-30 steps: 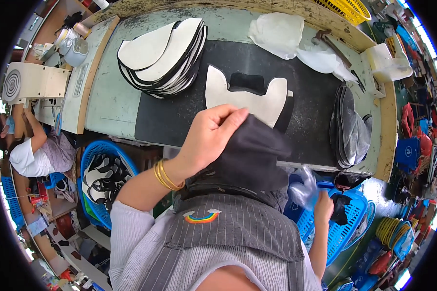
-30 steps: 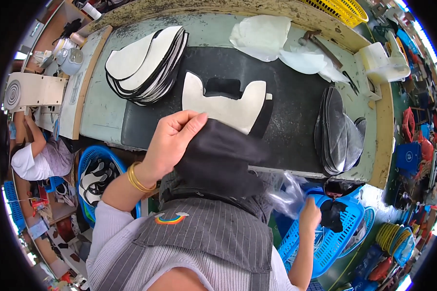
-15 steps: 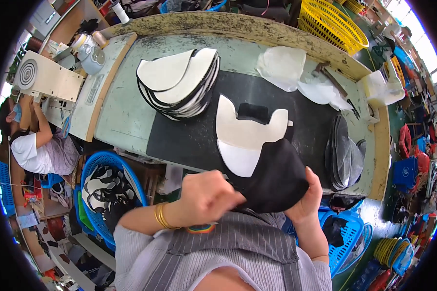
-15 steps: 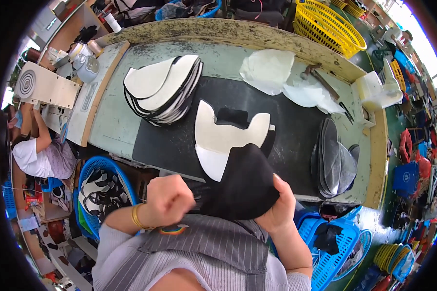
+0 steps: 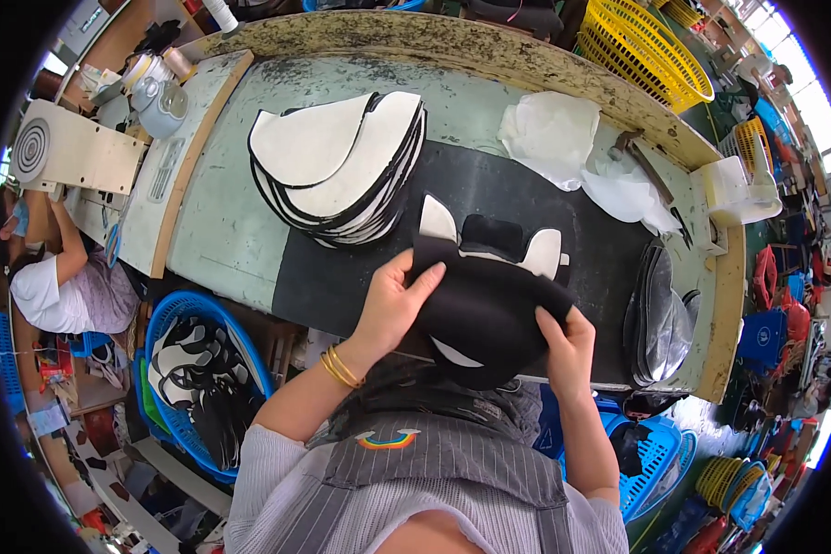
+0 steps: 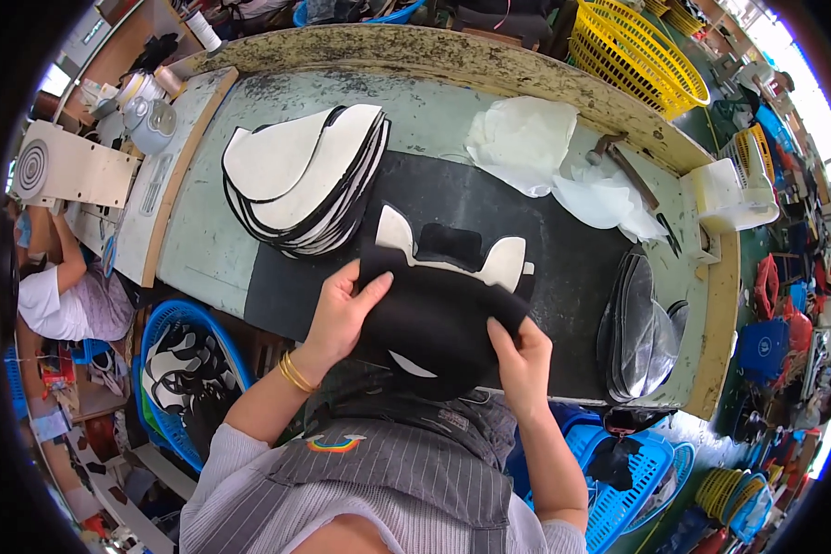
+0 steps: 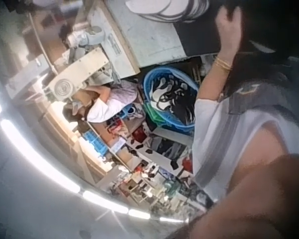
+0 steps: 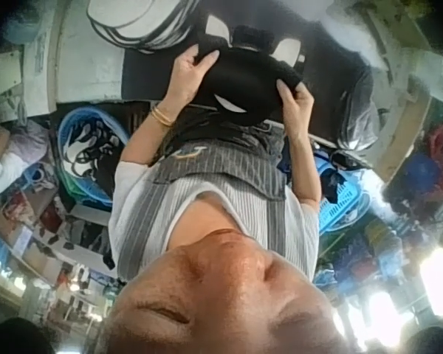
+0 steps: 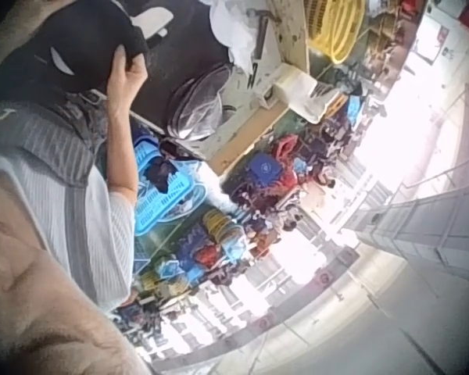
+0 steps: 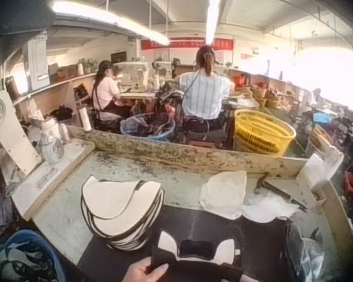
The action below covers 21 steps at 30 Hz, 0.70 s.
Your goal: Aligning and layering fabric and leather components for shoe uppers at a manufacturing station.
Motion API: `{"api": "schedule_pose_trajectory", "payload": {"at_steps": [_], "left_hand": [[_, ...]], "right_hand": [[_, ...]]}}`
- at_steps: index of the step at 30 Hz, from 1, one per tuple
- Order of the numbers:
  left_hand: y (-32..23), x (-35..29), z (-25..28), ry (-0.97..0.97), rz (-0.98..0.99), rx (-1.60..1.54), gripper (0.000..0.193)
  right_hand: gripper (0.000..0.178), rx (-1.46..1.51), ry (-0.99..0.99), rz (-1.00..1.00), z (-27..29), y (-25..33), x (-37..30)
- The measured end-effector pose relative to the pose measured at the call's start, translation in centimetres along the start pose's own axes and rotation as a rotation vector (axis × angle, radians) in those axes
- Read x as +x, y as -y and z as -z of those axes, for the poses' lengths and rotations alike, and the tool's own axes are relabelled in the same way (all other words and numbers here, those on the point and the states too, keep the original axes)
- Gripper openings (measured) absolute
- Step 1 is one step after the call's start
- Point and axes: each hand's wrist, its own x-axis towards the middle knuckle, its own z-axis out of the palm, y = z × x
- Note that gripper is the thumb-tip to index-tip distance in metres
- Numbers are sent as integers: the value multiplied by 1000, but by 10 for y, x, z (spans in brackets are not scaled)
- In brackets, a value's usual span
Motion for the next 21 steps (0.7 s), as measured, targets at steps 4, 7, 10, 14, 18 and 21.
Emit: {"api": "schedule_pose_trajectory", "payload": {"at_steps": [4,7,10,14,18,21], "left_hand": [[13,20,14,-78,-122,336,26],[16,20,15,-110,-174,574,29],[17,24,13,-122,-209,552,30],[15,33,14,-133,-213,526,31],[17,34,15,-135,-198,507,33],[13,32,13,-131,-162,582,39]], "right_hand": [[17,-307,1,78,6,-23,25],[14,-396,21,35,11,-35,26],[12,-191,-90,104,1,-32,21],[14,-375,-60,75,8,-36,27],[12,-447,-31,54,11,-39,27],[9,-455,-51,93,8,-39,26]]}}
